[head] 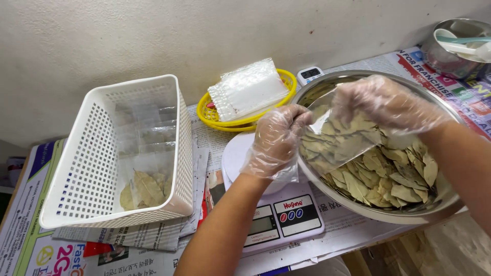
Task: Packaging dried bay leaves into small plastic bags using a digital scale for portioning
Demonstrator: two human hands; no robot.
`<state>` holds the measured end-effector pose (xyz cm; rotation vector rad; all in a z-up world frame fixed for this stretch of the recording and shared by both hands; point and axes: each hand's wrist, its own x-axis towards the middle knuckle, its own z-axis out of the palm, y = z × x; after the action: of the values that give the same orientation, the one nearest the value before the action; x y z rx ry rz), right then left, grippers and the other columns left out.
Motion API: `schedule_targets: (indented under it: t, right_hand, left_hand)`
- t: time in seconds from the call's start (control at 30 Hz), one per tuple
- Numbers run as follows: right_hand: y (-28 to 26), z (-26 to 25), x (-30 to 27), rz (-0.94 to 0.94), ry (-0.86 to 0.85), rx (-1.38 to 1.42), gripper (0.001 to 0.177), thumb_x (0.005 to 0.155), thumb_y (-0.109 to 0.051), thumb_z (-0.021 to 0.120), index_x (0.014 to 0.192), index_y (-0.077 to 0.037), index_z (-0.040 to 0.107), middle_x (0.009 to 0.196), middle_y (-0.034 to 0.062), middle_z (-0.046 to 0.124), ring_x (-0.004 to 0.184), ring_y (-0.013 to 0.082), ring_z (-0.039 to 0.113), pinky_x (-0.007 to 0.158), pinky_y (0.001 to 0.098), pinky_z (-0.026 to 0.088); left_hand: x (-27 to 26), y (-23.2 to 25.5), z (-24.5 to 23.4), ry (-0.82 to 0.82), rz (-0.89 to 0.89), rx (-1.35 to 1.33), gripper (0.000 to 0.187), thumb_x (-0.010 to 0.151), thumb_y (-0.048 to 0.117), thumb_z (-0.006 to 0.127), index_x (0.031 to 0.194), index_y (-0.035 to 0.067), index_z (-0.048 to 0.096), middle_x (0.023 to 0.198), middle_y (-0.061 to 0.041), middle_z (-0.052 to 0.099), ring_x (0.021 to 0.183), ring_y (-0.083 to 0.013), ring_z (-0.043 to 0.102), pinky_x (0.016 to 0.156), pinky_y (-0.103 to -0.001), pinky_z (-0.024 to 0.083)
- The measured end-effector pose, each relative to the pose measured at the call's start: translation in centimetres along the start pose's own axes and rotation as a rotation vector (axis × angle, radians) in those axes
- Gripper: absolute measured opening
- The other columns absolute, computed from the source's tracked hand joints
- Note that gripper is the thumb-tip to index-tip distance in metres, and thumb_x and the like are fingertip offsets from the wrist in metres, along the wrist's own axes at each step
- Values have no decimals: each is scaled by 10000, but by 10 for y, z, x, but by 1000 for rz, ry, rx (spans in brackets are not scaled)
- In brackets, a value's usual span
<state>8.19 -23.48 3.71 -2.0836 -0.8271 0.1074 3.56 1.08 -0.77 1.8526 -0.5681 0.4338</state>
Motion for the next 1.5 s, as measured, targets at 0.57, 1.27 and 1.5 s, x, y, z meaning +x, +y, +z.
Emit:
schedule_targets:
  t: [0.57, 1.27, 1.5]
  right_hand:
    - [-44, 3, 4, 913, -473, -428, 226, 912, -264, 789, 1112, -165, 824, 996, 47, 766, 811, 175, 620, 711, 250, 516]
    - [13, -25, 30, 296, 408, 442, 255, 859, -140, 776, 1059, -63, 637, 982, 73, 707, 854, 153, 697, 797, 260, 637]
    - [18, -21, 33, 168, 551, 596, 193, 876, -33, 774, 990, -78, 624, 874, 73, 687, 734, 188, 710, 686, 259, 649]
  left_hand:
    - [5, -8, -11, -91, 299, 191, 332, 1073, 247, 447, 810, 82, 562, 751, -81, 610, 665, -268, 552, 659, -414, 421]
    - [1, -16, -6, 25, -91, 69, 356, 1029, 346, 454, 817, 197, 699, 732, 41, 719, 707, -176, 689, 746, -325, 501]
    - [0, -18, -5, 37, -19, 67, 331, 1046, 282, 456, 847, 183, 701, 797, 46, 740, 738, -158, 711, 773, -303, 514]
